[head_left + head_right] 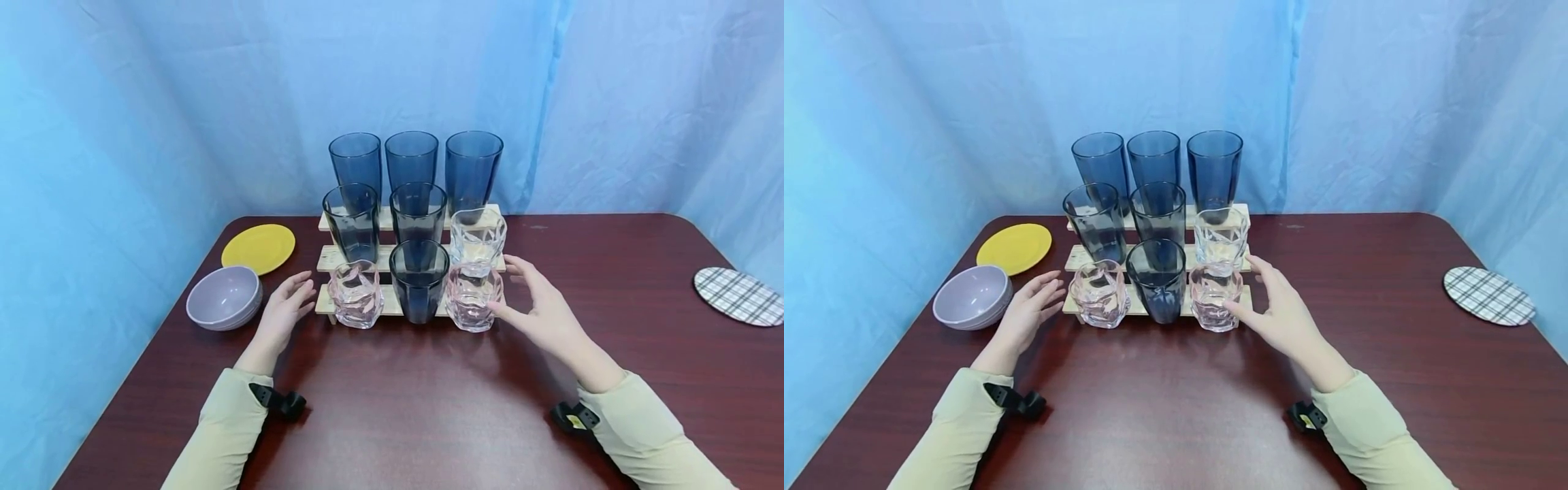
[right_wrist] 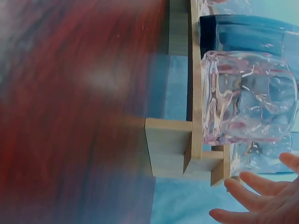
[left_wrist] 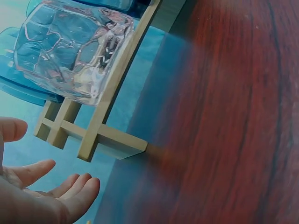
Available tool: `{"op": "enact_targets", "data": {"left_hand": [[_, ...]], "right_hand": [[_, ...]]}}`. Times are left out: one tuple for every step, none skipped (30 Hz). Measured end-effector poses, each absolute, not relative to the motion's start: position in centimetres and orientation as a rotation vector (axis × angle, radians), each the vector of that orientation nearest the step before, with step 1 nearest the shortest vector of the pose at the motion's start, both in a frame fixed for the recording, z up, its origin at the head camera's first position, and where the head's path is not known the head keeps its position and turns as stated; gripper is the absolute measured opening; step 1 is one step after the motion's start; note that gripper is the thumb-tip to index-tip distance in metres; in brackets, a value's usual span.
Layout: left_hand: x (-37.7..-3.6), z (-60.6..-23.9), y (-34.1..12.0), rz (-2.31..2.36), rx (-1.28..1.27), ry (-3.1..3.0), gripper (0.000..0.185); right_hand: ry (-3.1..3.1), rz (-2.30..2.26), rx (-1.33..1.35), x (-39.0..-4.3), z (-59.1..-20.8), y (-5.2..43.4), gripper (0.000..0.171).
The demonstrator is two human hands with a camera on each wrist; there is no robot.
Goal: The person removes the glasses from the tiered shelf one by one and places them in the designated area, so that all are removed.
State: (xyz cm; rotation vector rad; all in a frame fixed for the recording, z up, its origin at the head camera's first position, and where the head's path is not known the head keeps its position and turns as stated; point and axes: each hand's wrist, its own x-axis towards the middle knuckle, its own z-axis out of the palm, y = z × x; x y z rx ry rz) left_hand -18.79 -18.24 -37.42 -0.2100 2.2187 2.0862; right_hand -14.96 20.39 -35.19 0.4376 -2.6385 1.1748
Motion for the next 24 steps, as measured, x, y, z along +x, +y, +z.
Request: {"op": "enact_targets", "data": {"left_hand": [[-18.8,-37.5,-18.2,2.087,-0.207,2.204,0.048],[-18.9,-37.7,-18.1,2.085,-0.205,2.193,0.048],[-18.9,-37.8,-18.1,2.081,-0.201,2.183,0.048],[-18.9,-37.9,-18.0,2.073,-0.199,2.174,0.048],[-19.0,-38.0,-17.9,2.058,-0.193,2.171,0.049],[-19.0,-38.1,-17.9,2.046,-0.191,2.167,0.049],[-19.1,-38.2,-17.8,2.035,-0.186,2.162,0.048],[-19.1,-38.3,-17.8,2.022,-0.185,2.16,0.049],[-19.1,-38.4,-17.7,2.018,-0.177,2.154,0.049],[-19.2,-38.5,-17.7,2.013,-0.173,2.149,0.05],[-19.2,-38.7,-17.6,2.012,-0.169,2.144,0.05],[-19.3,-38.8,-17.6,2.017,-0.168,2.136,0.05],[-19.3,-38.9,-17.6,2.02,-0.165,2.129,0.051],[-19.3,-39.0,-17.6,2.027,-0.164,2.124,0.052],[-19.3,-39.2,-17.6,2.035,-0.162,2.117,0.052],[-19.4,-39.3,-17.7,2.041,-0.167,2.111,0.052],[-19.4,-39.4,-17.7,2.055,-0.166,2.098,0.053],[-19.4,-39.5,-17.8,2.068,-0.171,2.085,0.053],[-19.4,-39.6,-17.9,2.078,-0.174,2.07,0.053],[-19.4,-39.7,-18.0,2.091,-0.178,2.053,0.053],[-19.4,-39.7,-18.1,2.1,-0.18,2.038,0.053],[-19.4,-39.8,-18.2,2.111,-0.183,2.019,0.052],[-19.4,-39.9,-18.3,2.118,-0.183,2.003,0.052],[-19.4,-39.9,-18.4,2.124,-0.187,1.988,0.052]], "right_hand": [[-2.639,1.177,0.451,-15.0,-35.2,20.3,0.072],[-2.641,1.179,0.463,-15.0,-35.3,20.2,0.072],[-2.642,1.18,0.475,-15.0,-35.3,20.1,0.073],[-2.644,1.18,0.481,-15.1,-35.3,19.9,0.074],[-2.647,1.178,0.484,-15.1,-35.3,19.8,0.075],[-2.654,1.18,0.479,-15.1,-35.3,19.7,0.076],[-2.658,1.185,0.474,-15.1,-35.2,19.6,0.077],[-2.665,1.191,0.463,-15.1,-35.2,19.5,0.078],[-2.671,1.196,0.454,-15.1,-35.2,19.4,0.079],[-2.679,1.195,0.443,-15.1,-35.2,19.4,0.08],[-2.686,1.197,0.439,-15.1,-35.2,19.3,0.081],[-2.693,1.204,0.438,-15.1,-35.3,19.2,0.081],[-2.693,1.202,0.446,-15.1,-35.3,19.1,0.082],[-2.697,1.193,0.453,-15.2,-35.4,19.0,0.082],[-2.697,1.186,0.464,-15.3,-35.6,18.9,0.083],[-2.698,1.177,0.472,-15.3,-35.7,18.7,0.084],[-2.698,1.168,0.479,-15.4,-35.8,18.6,0.085],[-2.696,1.157,0.484,-15.5,-35.9,18.6,0.085],[-2.693,1.141,0.486,-15.6,-36.0,18.5,0.086],[-2.69,1.137,0.487,-15.7,-36.1,18.4,0.087],[-2.687,1.135,0.488,-15.8,-36.2,18.4,0.088],[-2.685,1.129,0.486,-15.8,-36.3,18.3,0.088],[-2.681,1.125,0.486,-15.9,-36.3,18.3,0.089],[-2.676,1.128,0.487,-15.9,-36.3,18.3,0.089]]}}
